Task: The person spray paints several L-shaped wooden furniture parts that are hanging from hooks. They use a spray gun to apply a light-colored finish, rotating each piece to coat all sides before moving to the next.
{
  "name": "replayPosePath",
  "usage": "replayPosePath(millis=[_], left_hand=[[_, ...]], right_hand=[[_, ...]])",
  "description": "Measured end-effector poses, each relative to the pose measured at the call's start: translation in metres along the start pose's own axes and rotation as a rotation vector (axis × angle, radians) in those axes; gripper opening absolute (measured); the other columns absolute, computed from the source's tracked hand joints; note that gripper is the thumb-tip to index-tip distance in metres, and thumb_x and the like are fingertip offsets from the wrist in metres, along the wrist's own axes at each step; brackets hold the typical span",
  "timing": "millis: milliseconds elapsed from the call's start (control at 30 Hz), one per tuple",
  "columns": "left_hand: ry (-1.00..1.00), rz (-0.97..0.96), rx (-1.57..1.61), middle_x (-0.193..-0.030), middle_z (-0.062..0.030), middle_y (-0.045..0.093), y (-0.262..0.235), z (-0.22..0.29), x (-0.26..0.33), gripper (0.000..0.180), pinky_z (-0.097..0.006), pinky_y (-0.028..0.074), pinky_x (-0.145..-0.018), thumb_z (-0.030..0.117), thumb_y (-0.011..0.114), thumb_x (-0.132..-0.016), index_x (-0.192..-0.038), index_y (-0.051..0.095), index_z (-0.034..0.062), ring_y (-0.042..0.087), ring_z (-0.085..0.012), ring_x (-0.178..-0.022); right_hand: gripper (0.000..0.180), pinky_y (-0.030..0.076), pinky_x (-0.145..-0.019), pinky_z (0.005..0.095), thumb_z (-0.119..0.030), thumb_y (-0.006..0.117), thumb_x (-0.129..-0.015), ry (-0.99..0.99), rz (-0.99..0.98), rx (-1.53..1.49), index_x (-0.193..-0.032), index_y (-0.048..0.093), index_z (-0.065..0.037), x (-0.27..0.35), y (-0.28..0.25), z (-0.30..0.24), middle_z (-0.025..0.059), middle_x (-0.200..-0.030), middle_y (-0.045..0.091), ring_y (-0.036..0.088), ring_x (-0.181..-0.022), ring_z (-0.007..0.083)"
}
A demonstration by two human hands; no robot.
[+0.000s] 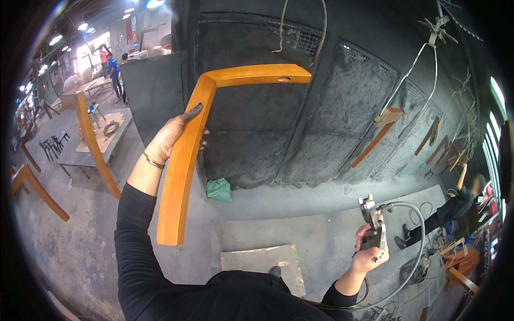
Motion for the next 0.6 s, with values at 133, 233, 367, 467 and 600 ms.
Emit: replayPosePath(millis=[133, 233, 367, 467, 600], left_hand=[[-0.007, -0.023, 0.021, -0.081, -0.0117, 0.065, -0.002, -0.002, -0.001, 0.049, -0.035, 0.058, -0.057, 0.049, 0.065, -0.094, -0.113, 0.055, 0.0046, 0.066, -0.0244, -0.061], [-0.018, -0.041, 0.025, -0.082, -0.0121, 0.065, 0.000, -0.004, -0.004, 0.049, -0.036, 0.059, -0.058, 0.048, 0.065, -0.094, -0.113, 0.055, 0.0045, 0.066, -0.0246, -0.062], [-0.030, -0.031, 0.021, -0.083, -0.0127, 0.065, 0.001, -0.003, -0.004, 0.049, -0.036, 0.059, -0.059, 0.047, 0.065, -0.094, -0.114, 0.055, 0.0040, 0.066, -0.0245, -0.063], [-0.019, -0.034, 0.046, -0.083, -0.0125, 0.065, 0.000, -0.001, -0.002, 0.049, -0.037, 0.060, -0.060, 0.047, 0.065, -0.094, -0.115, 0.055, 0.0028, 0.066, -0.0241, -0.062], [-0.004, -0.046, 0.044, -0.084, -0.0123, 0.066, -0.005, 0.003, 0.002, 0.048, -0.036, 0.060, -0.062, 0.044, 0.066, -0.095, -0.115, 0.054, 0.0018, 0.068, -0.0241, -0.065]], right_hand=[[0.089, 0.035, -0.046, 0.0204, -0.070, 0.055, -0.090, -0.030, -0.116, 0.020, -0.121, 0.064, 0.013, 0.006, 0.020, -0.008, 0.0065, -0.064, 0.063, 0.047, -0.049, 0.0064], [0.090, 0.042, -0.049, 0.0236, -0.072, 0.056, -0.088, -0.015, -0.306, -0.033, -0.118, 0.066, 0.012, 0.009, 0.038, -0.015, 0.0077, -0.064, 0.064, 0.055, -0.052, 0.0102], [0.090, 0.047, -0.053, 0.0253, -0.072, 0.058, -0.087, -0.042, -0.445, -0.148, -0.117, 0.066, 0.013, 0.012, 0.049, -0.020, 0.0091, -0.064, 0.065, 0.063, -0.057, 0.0143], [0.093, 0.040, -0.045, 0.0230, -0.074, 0.055, -0.086, 0.070, -0.284, -0.123, -0.120, 0.065, 0.012, 0.002, 0.038, -0.011, 0.0083, -0.066, 0.064, 0.055, -0.052, 0.0103], [0.095, 0.031, -0.041, 0.0188, -0.074, 0.051, -0.089, 0.164, -0.056, -0.057, -0.125, 0.059, 0.014, -0.009, 0.014, 0.002, 0.0083, -0.071, 0.062, 0.049, -0.052, 0.0069]])
Point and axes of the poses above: each hand's wrist, its own x-axis away from the middle knuckle, its own y-axis out of the palm, z = x × y, the point moved 3 cm from there along -x, towards the middle knuckle
